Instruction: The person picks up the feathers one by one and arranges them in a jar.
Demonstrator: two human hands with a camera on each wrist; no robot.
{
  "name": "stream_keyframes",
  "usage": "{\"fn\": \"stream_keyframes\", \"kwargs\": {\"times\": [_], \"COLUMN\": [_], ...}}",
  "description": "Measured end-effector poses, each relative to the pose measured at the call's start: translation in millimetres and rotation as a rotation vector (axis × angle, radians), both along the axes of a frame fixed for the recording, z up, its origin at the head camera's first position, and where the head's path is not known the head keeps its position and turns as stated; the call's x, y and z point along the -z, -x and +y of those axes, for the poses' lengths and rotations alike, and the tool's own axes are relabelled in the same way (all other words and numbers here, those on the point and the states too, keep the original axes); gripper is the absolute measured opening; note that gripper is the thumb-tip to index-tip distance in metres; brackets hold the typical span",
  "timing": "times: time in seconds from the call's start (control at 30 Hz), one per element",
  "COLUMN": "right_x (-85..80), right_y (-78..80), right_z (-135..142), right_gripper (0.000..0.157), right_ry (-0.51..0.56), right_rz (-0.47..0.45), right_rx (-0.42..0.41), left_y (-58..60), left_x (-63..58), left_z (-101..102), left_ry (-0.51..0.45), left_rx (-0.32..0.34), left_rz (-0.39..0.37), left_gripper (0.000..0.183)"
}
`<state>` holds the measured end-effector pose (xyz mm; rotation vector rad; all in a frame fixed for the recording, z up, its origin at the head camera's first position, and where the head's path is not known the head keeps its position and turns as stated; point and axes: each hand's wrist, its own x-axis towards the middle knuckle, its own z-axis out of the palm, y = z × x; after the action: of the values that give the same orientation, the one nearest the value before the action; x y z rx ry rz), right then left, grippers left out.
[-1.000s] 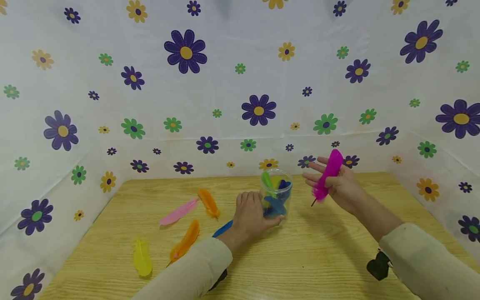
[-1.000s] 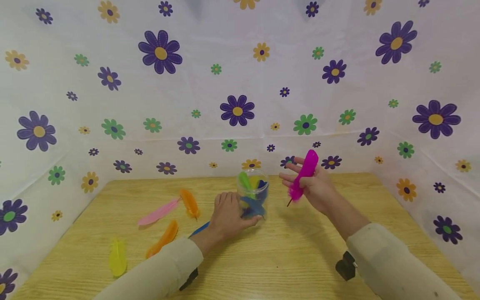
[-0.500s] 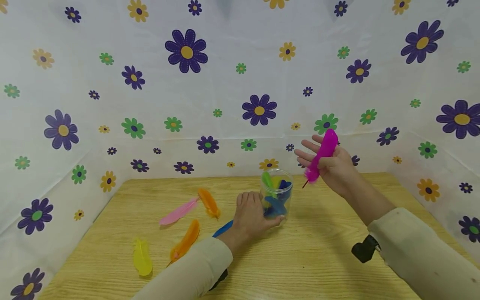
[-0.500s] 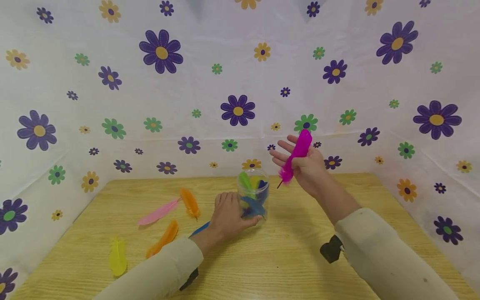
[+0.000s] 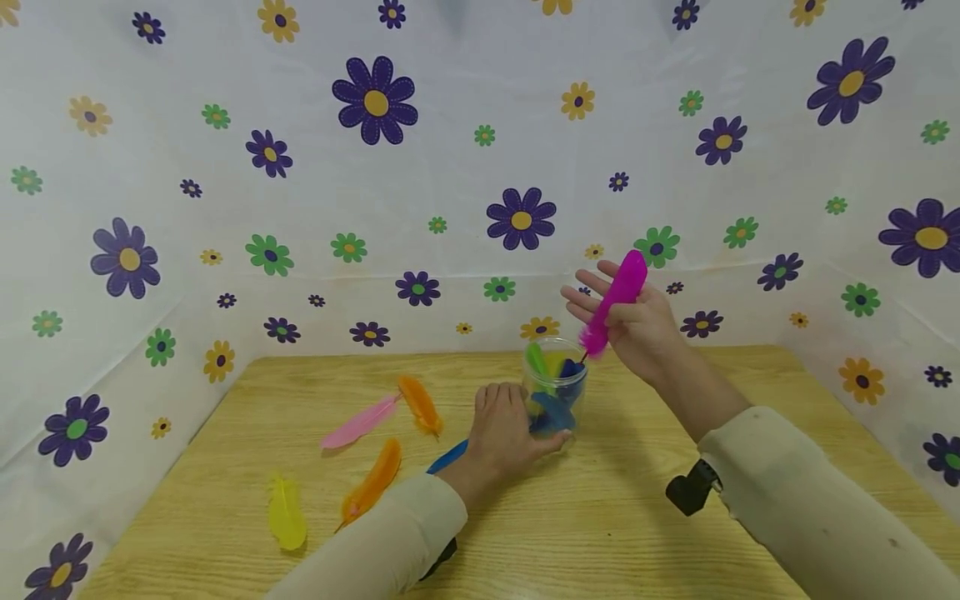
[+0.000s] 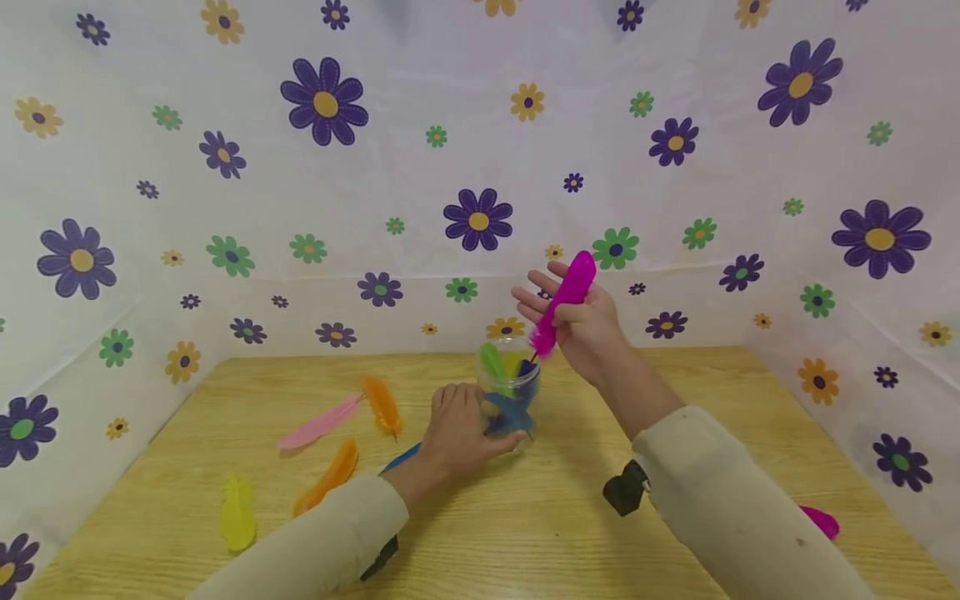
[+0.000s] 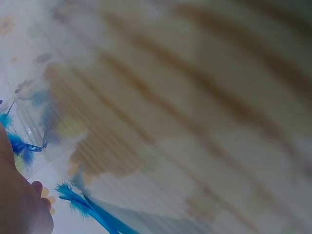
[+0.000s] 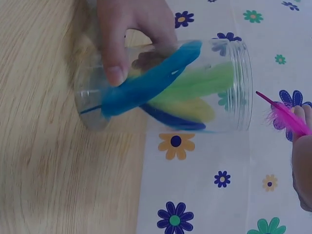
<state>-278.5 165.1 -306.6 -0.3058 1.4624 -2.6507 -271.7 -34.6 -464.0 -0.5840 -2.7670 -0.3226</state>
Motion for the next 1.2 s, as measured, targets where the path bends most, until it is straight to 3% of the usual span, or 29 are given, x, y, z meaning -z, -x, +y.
{"fn": "stream_keyframes", "kwargs": {"times": [0.2,0.5,0.8,0.93,1.03,1.2], "right_x": [5.5,28.8,33.5,36.7,39.5,46.6], "right_y": [5.5,7.0,4.9,4.1,3.1,2.1], "right_z": [-10.5,-18.8,-12.9,-10.8,-9.9,-9.1], "right_gripper": [0.068,0.064,0.047,0.044,0.045,0.046], "right_ry": [0.001,-0.204,-0.202,-0.346,-0.53,-0.747], "right_rz": [-0.001,0.008,0.078,0.143,0.174,0.142], "right_rx": [0.012,0.041,0.074,0.108,0.155,0.198], "left_y": [0.4,1.8,1.9,1.6,0.6,-0.6], "left_x": [0.8,2.2,2.4,2.0,1.2,0.1], "left_z": [-0.2,1.5,1.3,1.1,0.6,0.6], "left_ry": [0.0,-0.016,0.025,0.02,0.013,0.007], "left_rx": [-0.003,-0.003,-0.021,-0.02,-0.014,-0.004], "left_rz": [0.002,-0.03,-0.018,-0.009,-0.01,-0.018], "left_gripper": [0.084,0.086,0.087,0.086,0.086,0.086]}}
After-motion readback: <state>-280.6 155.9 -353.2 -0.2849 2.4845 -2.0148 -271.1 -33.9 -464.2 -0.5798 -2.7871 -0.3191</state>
